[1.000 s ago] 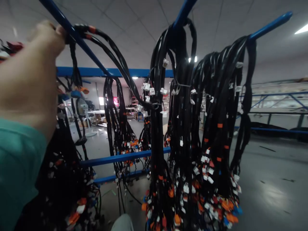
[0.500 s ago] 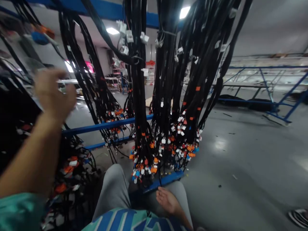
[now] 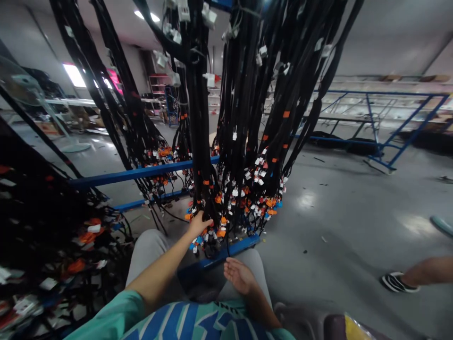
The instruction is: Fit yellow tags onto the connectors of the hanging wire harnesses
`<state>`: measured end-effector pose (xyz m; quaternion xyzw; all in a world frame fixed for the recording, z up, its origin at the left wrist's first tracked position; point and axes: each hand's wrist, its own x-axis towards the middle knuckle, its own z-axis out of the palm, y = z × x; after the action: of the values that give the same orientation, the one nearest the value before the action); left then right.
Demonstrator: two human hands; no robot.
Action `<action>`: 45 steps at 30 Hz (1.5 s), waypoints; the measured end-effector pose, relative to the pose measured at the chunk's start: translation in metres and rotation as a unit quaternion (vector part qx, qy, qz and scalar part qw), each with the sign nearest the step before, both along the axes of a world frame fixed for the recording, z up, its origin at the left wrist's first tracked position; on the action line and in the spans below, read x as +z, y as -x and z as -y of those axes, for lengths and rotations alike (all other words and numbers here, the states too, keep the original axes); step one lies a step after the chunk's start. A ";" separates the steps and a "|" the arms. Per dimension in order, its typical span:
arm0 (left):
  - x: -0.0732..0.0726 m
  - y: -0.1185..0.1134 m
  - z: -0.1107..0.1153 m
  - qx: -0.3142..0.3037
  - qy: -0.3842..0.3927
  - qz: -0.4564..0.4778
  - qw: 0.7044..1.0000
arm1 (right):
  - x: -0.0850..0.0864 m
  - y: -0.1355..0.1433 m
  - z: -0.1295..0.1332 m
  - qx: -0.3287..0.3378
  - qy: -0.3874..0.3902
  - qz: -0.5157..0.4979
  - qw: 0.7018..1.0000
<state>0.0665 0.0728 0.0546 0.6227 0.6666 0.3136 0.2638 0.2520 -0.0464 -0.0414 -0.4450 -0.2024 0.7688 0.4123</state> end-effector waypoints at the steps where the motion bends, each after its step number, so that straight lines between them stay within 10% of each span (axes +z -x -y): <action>1: -0.005 0.000 0.000 -0.006 0.008 -0.002 1.000 | 0.001 0.001 0.000 -0.008 0.017 -0.012 1.000; 10: -0.018 -0.003 0.029 -0.083 0.001 0.052 0.995 | 0.004 0.000 0.003 -0.039 0.057 -0.032 0.997; 23: 0.005 0.001 0.096 -0.123 0.062 0.255 0.957 | 0.037 0.015 0.017 -0.067 -0.085 0.089 0.990; 29: 0.032 -0.007 0.118 -0.188 0.150 0.362 0.901 | 0.078 0.006 0.005 -0.127 -0.189 0.136 0.964; 36: 0.090 -0.038 0.094 -0.161 0.219 0.520 0.810 | 0.142 0.004 0.002 -0.033 -0.315 0.036 0.948; 45: 0.129 -0.057 0.070 -0.248 0.186 0.429 0.849 | 0.181 -0.010 -0.011 -0.091 -0.278 -0.009 0.956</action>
<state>0.1235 0.0025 0.1837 0.5100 0.3567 0.3439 0.7032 0.2620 -0.0352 0.1392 -0.3222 -0.3631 0.6451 0.5901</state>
